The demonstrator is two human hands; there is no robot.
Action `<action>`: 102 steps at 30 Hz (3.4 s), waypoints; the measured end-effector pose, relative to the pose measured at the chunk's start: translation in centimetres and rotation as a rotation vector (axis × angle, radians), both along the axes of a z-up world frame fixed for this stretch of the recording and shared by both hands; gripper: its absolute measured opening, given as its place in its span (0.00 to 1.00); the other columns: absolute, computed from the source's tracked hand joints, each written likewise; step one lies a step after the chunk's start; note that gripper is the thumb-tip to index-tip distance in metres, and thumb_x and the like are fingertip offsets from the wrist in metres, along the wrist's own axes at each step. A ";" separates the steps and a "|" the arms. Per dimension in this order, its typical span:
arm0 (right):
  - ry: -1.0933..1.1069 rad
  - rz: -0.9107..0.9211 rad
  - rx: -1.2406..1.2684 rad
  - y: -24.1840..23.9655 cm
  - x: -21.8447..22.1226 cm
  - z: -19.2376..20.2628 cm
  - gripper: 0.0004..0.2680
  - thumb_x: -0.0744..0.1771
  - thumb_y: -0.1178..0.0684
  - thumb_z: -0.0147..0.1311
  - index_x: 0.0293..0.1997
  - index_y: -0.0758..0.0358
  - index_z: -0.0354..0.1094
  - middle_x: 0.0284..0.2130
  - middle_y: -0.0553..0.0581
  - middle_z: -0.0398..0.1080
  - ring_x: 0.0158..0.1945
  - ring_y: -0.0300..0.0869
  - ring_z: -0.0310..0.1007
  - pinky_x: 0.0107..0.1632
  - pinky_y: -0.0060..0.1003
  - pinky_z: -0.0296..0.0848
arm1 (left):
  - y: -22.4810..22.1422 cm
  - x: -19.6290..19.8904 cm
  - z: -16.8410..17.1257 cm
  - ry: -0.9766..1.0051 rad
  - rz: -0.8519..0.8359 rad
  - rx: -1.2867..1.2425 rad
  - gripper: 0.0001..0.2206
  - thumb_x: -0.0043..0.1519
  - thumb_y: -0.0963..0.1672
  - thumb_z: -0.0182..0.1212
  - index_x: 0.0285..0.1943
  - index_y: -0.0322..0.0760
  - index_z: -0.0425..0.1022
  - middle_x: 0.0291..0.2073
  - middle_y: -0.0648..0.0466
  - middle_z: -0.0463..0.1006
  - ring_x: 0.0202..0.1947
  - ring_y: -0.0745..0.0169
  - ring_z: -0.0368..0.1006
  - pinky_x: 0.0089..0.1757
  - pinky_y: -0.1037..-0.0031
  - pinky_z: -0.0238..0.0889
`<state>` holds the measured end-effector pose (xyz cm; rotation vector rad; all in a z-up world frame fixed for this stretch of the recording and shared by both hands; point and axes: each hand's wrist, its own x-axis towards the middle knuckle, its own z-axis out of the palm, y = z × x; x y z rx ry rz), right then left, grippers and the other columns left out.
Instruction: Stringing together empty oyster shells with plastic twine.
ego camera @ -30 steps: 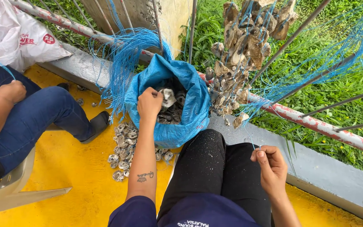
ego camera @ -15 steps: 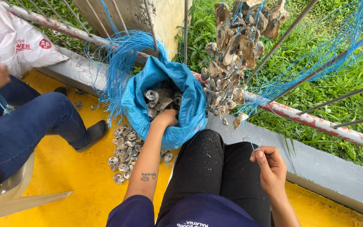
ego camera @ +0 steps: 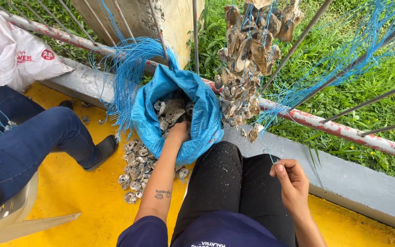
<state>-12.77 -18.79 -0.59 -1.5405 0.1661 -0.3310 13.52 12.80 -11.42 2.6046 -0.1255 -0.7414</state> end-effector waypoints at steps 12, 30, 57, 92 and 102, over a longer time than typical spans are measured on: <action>-0.039 -0.009 0.015 -0.5 1.2 0.1 0.05 0.72 0.56 0.50 0.46 0.67 0.66 0.37 0.55 0.72 0.43 0.37 0.71 0.51 0.33 0.70 | 1.5 2.0 9.7 -0.602 0.336 -0.591 0.09 0.57 0.42 0.71 0.43 0.32 0.79 0.38 0.43 0.82 0.38 0.55 0.80 0.42 0.68 0.72; -0.148 0.076 -0.183 0.1 4.6 2.4 0.04 0.71 0.58 0.51 0.46 0.68 0.67 0.37 0.54 0.72 0.44 0.36 0.70 0.50 0.32 0.69 | 0.4 0.5 14.5 -1.003 0.419 -0.894 0.13 0.51 0.34 0.72 0.42 0.30 0.75 0.43 0.52 0.72 0.45 0.60 0.75 0.46 0.71 0.75; -0.132 0.216 -0.168 5.1 16.6 8.8 0.06 0.72 0.53 0.49 0.45 0.65 0.64 0.29 0.44 0.59 0.32 0.29 0.54 0.34 0.27 0.57 | -4.1 4.1 10.5 -0.018 0.737 -2.130 0.10 0.65 0.41 0.68 0.51 0.32 0.74 0.46 0.48 0.80 0.47 0.60 0.75 0.47 0.68 0.73; -0.205 0.103 -0.599 6.6 16.2 14.3 0.04 0.68 0.58 0.55 0.45 0.67 0.70 0.25 0.57 0.73 0.25 0.36 0.69 0.29 0.34 0.68 | -8.3 -0.7 16.1 0.171 0.200 -1.894 0.07 0.63 0.35 0.62 0.48 0.29 0.77 0.43 0.48 0.82 0.42 0.58 0.81 0.44 0.65 0.78; -0.139 0.113 -0.552 5.9 15.9 12.7 0.04 0.68 0.58 0.55 0.44 0.67 0.70 0.23 0.56 0.73 0.25 0.35 0.67 0.30 0.34 0.67 | -8.4 -3.0 18.5 -0.270 0.010 -1.490 0.06 0.62 0.36 0.66 0.44 0.32 0.76 0.47 0.54 0.79 0.46 0.68 0.77 0.47 0.75 0.72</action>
